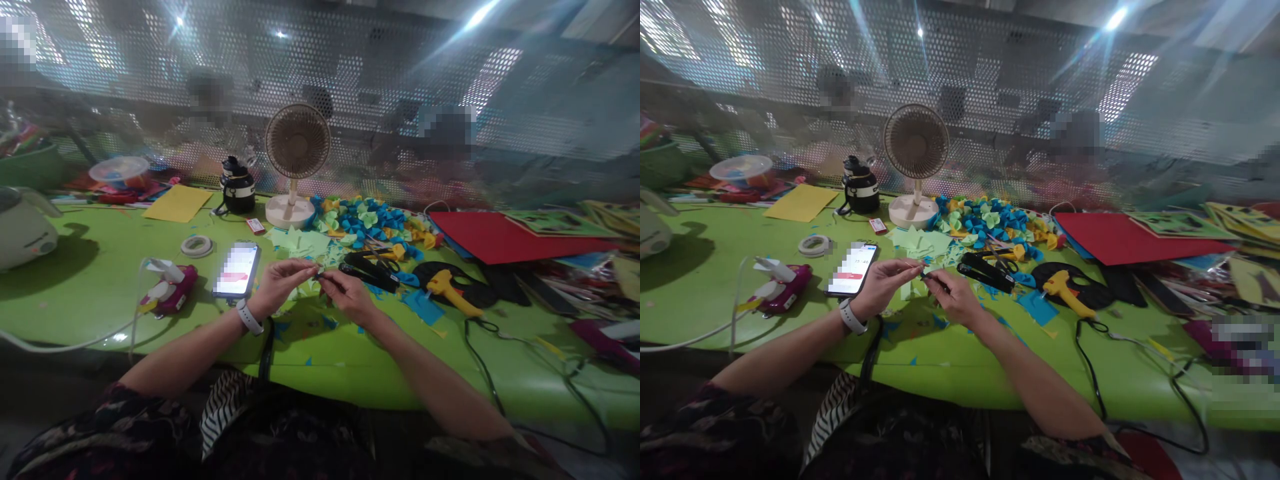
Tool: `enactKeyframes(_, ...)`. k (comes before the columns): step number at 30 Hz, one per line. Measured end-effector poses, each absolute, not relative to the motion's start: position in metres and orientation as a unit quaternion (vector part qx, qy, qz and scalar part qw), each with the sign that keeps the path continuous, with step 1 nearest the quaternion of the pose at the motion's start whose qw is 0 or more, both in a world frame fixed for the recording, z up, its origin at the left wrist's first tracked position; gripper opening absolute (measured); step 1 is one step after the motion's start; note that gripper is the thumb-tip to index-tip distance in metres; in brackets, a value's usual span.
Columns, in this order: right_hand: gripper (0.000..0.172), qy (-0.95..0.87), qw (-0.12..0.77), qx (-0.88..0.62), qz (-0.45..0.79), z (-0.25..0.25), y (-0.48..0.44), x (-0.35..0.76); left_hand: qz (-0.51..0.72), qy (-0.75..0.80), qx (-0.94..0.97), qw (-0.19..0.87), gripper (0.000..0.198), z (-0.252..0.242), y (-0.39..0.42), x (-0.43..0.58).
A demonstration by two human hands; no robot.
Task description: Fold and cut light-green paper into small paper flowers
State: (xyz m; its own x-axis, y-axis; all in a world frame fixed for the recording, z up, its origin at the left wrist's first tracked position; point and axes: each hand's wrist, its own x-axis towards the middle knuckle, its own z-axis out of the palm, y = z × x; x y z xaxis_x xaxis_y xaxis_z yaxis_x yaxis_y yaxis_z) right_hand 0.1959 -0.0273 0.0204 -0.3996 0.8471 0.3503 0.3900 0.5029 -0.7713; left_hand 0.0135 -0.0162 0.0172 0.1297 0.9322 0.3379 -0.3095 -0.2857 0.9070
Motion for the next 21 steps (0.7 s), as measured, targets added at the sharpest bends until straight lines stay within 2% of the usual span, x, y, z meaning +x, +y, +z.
enactKeyframes(7,0.030,-0.764,0.420,-0.408,0.272,0.015,-0.026,0.196,0.584,0.306,0.534,0.528,0.021,0.019,-0.017,0.014)
enactKeyframes(13,0.036,-0.757,0.387,-0.412,0.329,0.019,-0.025,0.196,0.599,0.315,0.499,0.541,0.021,0.015,-0.014,0.013)
enactKeyframes(21,0.038,-0.756,0.379,-0.422,0.327,0.022,-0.024,0.199,0.628,0.308,0.450,0.555,0.021,0.014,-0.005,0.008)
